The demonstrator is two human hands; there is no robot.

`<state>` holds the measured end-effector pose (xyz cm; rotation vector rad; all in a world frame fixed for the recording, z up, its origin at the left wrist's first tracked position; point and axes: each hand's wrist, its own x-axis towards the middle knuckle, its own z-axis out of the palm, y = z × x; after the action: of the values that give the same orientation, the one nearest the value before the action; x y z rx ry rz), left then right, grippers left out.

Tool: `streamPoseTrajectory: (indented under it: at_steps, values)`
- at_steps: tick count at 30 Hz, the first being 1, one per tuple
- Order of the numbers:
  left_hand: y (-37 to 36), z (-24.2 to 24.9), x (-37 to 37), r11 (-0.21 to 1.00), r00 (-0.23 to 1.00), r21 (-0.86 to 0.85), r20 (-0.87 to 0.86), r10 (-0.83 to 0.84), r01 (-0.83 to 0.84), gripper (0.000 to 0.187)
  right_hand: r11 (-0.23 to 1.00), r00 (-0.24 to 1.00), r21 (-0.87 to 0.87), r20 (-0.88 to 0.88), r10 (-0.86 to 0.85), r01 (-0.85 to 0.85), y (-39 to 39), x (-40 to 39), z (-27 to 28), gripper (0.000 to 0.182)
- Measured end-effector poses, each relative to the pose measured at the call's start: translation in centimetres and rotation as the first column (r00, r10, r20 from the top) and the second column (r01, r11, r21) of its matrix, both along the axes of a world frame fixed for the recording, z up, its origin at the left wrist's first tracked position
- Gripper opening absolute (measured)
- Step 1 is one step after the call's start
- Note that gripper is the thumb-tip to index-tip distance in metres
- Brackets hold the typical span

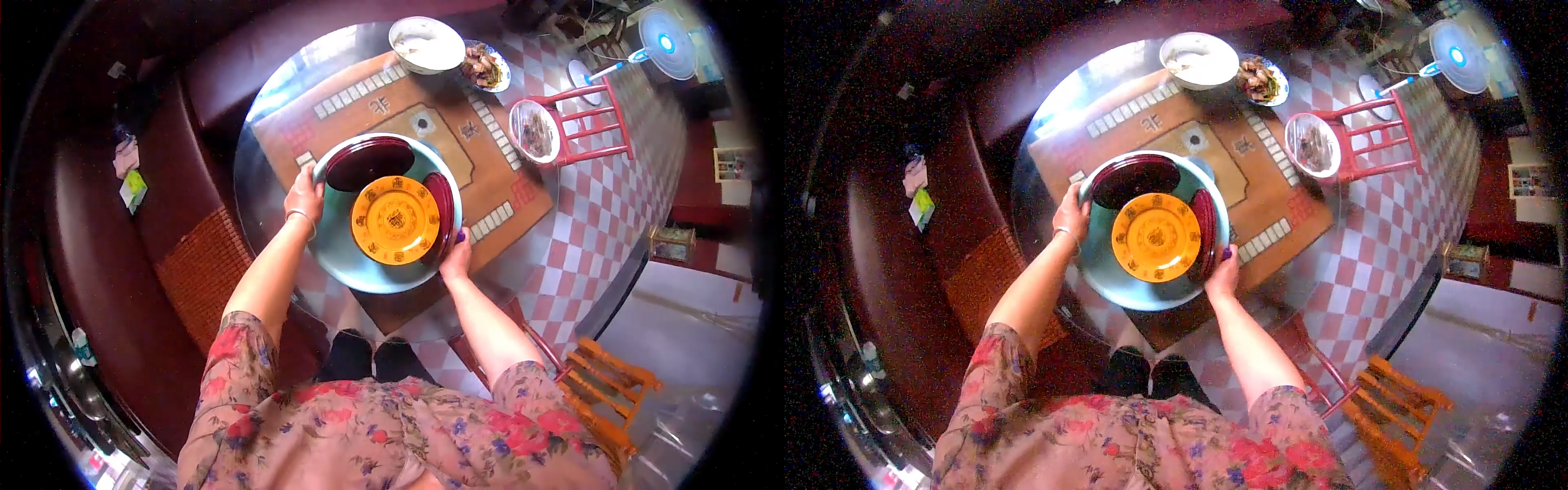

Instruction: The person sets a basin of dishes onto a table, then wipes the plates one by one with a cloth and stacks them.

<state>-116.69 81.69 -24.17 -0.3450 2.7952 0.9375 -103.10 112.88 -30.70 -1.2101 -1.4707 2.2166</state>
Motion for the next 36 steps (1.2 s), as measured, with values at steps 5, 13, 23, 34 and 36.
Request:
streamPoseTrajectory:
  at_steps: [5, 13, 23, 34, 36]
  values:
    - [0.1, -0.5, -0.1, 0.999, 0.999, -0.037, -0.034, -0.025, 0.024, 0.039, 0.903, 0.976, -0.370, 0.066, -0.209, 0.218, -0.1, -0.4, 0.8, 0.026]
    - [0.8, 0.4, 0.2, 0.994, 1.000, -0.111, -0.026, 0.003, -0.005, 0.034, 0.994, 0.998, -0.093, 0.035, 0.057, -0.053, 0.5, 0.8, -1.8, 0.028]
    - [0.3, -1.0, -0.2, 0.984, 1.000, -0.175, -0.026, -0.015, 0.010, 0.037, 0.913, 0.975, 0.353, 0.156, 0.157, -0.203, -0.3, 0.6, 0.5, 0.025]
    - [-0.3, -1.7, -0.3, 0.993, 0.999, -0.111, 0.004, -0.039, 0.040, 0.041, 0.900, 0.890, 0.315, 0.432, 0.147, -0.301, -1.4, -0.4, 6.2, 0.036]
    - [-0.7, -2.5, -0.4, 0.996, 0.999, -0.073, 0.022, -0.047, 0.049, 0.046, 0.886, 0.845, 0.320, 0.517, 0.134, -0.337, -1.7, -0.7, 6.6, 0.040]
